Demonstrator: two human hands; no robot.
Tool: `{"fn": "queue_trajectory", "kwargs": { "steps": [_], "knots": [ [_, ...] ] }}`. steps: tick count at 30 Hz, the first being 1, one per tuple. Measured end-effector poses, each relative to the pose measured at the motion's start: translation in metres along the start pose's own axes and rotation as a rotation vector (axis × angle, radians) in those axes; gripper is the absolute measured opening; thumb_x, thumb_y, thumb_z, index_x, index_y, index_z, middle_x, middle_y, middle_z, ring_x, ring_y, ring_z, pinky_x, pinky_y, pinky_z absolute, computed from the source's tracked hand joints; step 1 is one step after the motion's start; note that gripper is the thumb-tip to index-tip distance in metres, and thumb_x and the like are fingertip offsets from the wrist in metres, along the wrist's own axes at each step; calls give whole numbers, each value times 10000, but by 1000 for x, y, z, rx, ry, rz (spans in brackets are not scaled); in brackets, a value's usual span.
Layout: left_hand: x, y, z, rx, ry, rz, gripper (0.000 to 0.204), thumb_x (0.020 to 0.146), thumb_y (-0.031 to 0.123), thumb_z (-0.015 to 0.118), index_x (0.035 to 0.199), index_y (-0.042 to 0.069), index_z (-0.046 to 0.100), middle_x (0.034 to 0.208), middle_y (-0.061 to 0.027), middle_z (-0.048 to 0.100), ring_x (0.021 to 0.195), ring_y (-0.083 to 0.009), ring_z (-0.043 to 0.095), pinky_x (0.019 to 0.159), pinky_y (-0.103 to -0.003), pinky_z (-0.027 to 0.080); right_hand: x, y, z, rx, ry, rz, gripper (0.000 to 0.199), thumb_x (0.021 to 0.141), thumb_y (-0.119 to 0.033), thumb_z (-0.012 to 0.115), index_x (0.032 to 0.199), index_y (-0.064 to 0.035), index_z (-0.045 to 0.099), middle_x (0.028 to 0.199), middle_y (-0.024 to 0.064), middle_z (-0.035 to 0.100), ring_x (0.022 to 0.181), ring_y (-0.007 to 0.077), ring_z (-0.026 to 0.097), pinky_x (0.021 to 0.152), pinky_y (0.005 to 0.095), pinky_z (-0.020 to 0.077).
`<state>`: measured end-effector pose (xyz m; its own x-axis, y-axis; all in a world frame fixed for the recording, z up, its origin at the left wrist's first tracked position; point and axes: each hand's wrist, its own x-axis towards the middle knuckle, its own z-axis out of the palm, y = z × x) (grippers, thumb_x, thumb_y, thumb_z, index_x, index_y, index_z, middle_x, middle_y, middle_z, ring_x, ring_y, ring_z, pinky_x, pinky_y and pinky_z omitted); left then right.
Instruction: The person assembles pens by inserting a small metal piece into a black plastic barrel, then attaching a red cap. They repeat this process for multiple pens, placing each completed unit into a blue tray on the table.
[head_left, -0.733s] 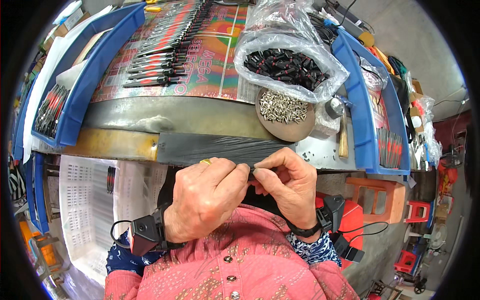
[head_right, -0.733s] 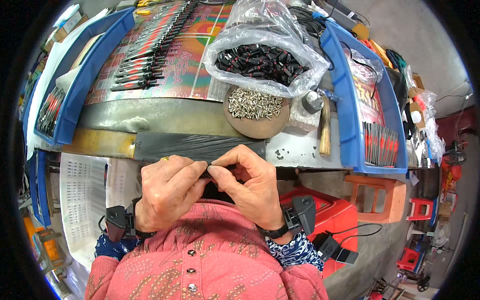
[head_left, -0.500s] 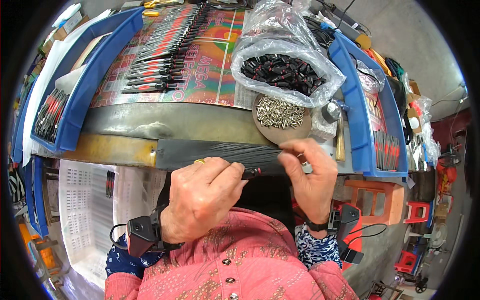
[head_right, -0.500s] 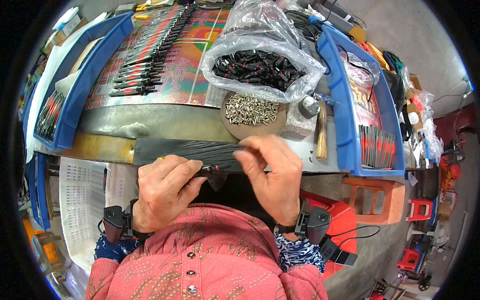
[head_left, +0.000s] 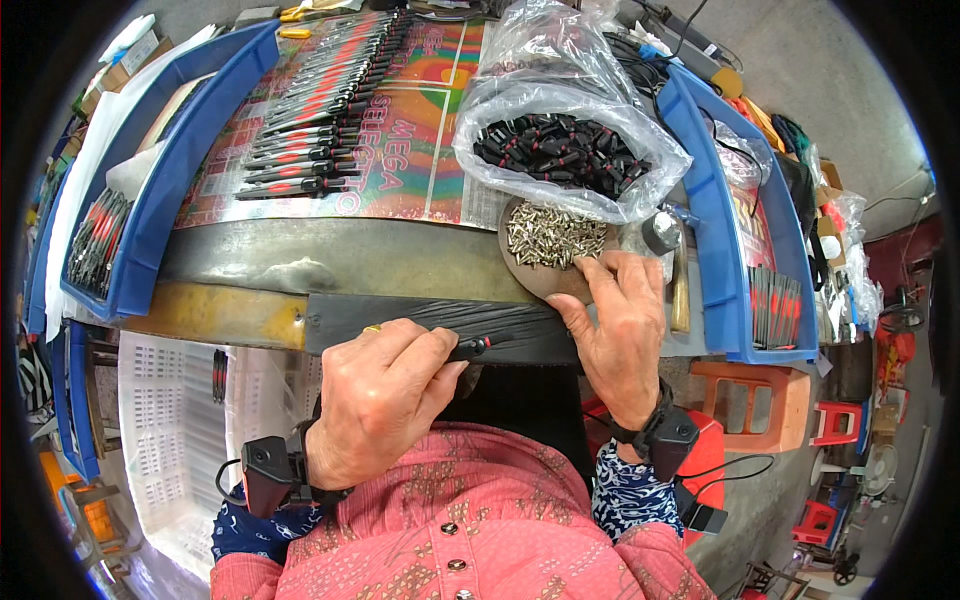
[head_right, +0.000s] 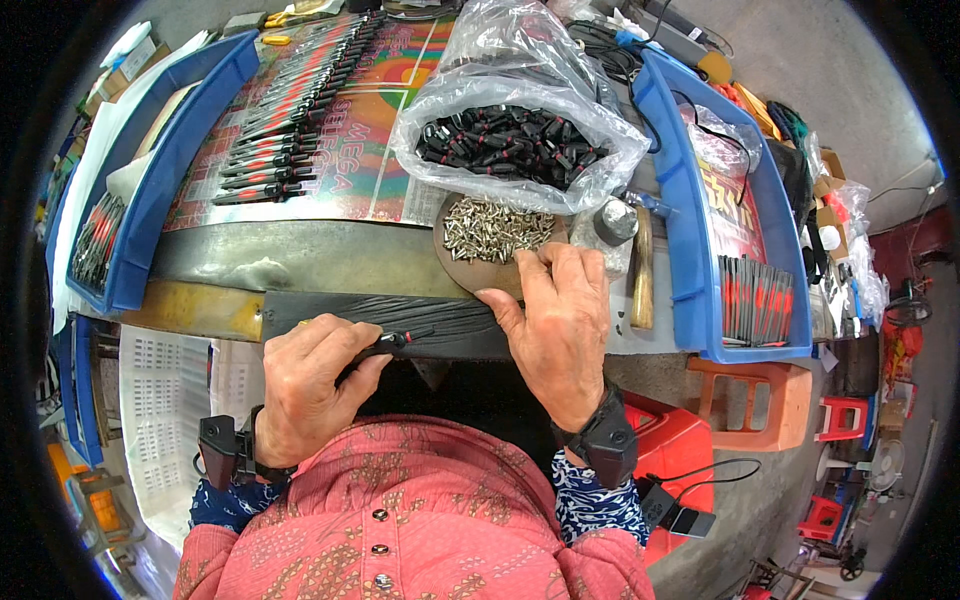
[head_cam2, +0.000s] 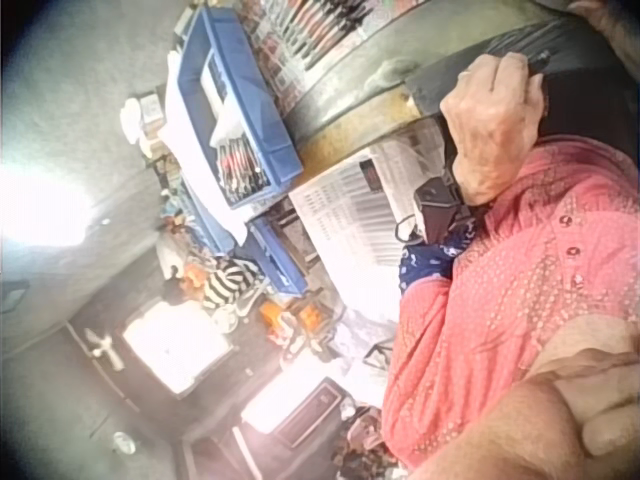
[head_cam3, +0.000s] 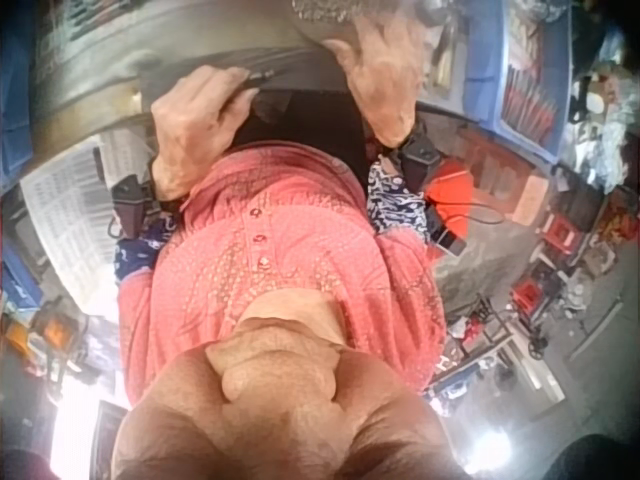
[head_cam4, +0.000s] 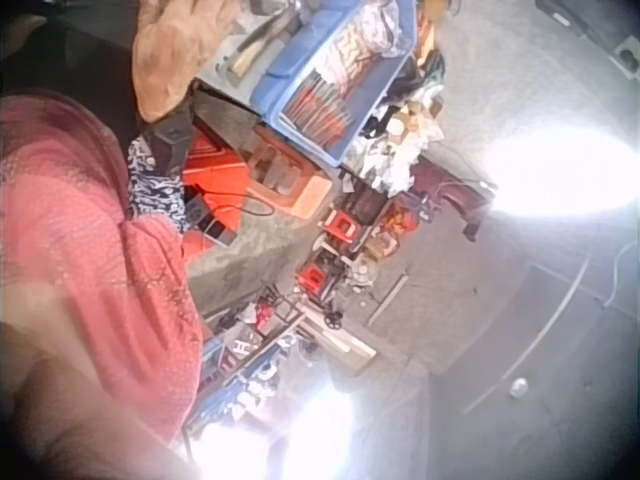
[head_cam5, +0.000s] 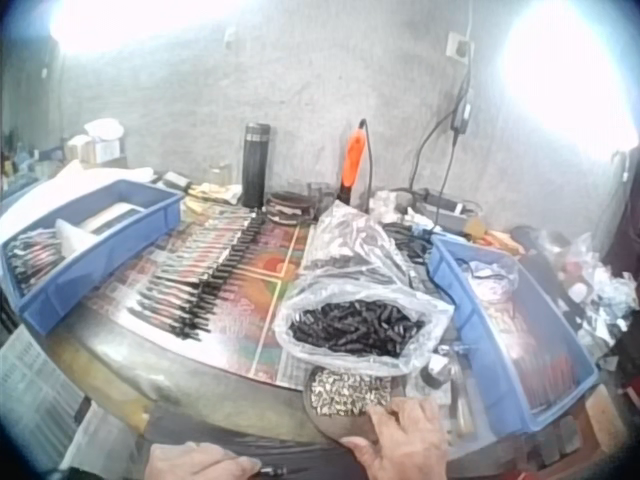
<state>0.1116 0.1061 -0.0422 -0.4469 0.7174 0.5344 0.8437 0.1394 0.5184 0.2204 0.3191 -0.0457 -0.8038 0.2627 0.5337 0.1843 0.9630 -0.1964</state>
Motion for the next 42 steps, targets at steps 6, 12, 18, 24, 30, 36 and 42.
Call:
{"fn": "queue_trajectory", "kwargs": {
  "steps": [6,12,18,24,30,36,42],
  "knots": [
    [1,0,0,-4,-4,-9,264,681,13,782,913,17,656,734,-102,613,626,-279,598,567,-365,465,3,2,-6,121,-39,3,355,719,-155,786,1012,10,672,981,147,588,923,335,518,809,430,427],
    [-2,0,0,-56,-29,-39,233,714,69,769,904,40,638,723,-99,567,615,-305,586,552,-388,478,1,2,-10,276,-81,25,124,774,-47,694,882,1,657,892,125,604,885,304,532,776,381,415],
    [-1,3,-3,-92,-51,-65,229,710,34,778,900,24,650,717,-105,599,564,-259,576,499,-347,449,-2,-7,-11,305,-19,38,112,756,10,693,847,-13,633,836,113,587,818,313,530,746,397,417],
    [-3,7,-5,-153,-77,-96,225,707,43,776,881,22,637,728,-123,603,610,-301,599,524,-374,469,-14,-36,-17,656,38,79,134,741,56,707,836,-9,638,801,92,629,743,255,577,665,339,459],
    [-3,11,-5,-167,-77,-99,225,700,48,774,867,23,626,730,-135,598,643,-332,612,553,-403,487,-17,-50,-9,821,50,-21,145,756,24,725,863,-7,632,869,96,659,851,273,606,798,358,474],
    [-4,15,-7,-179,-90,-96,221,704,30,765,882,21,634,733,-124,601,626,-299,608,538,-379,477,-21,-58,-6,941,-14,60,106,775,32,708,830,26,617,901,115,661,910,224,576,834,336,457],
    [-5,17,-8,-167,-96,-93,206,712,50,759,862,31,620,724,-123,574,638,-320,603,557,-403,484,-21,-59,-6,897,-13,44,103,773,28,705,827,20,618,897,108,662,900,228,581,828,339,461]
  ]
}}
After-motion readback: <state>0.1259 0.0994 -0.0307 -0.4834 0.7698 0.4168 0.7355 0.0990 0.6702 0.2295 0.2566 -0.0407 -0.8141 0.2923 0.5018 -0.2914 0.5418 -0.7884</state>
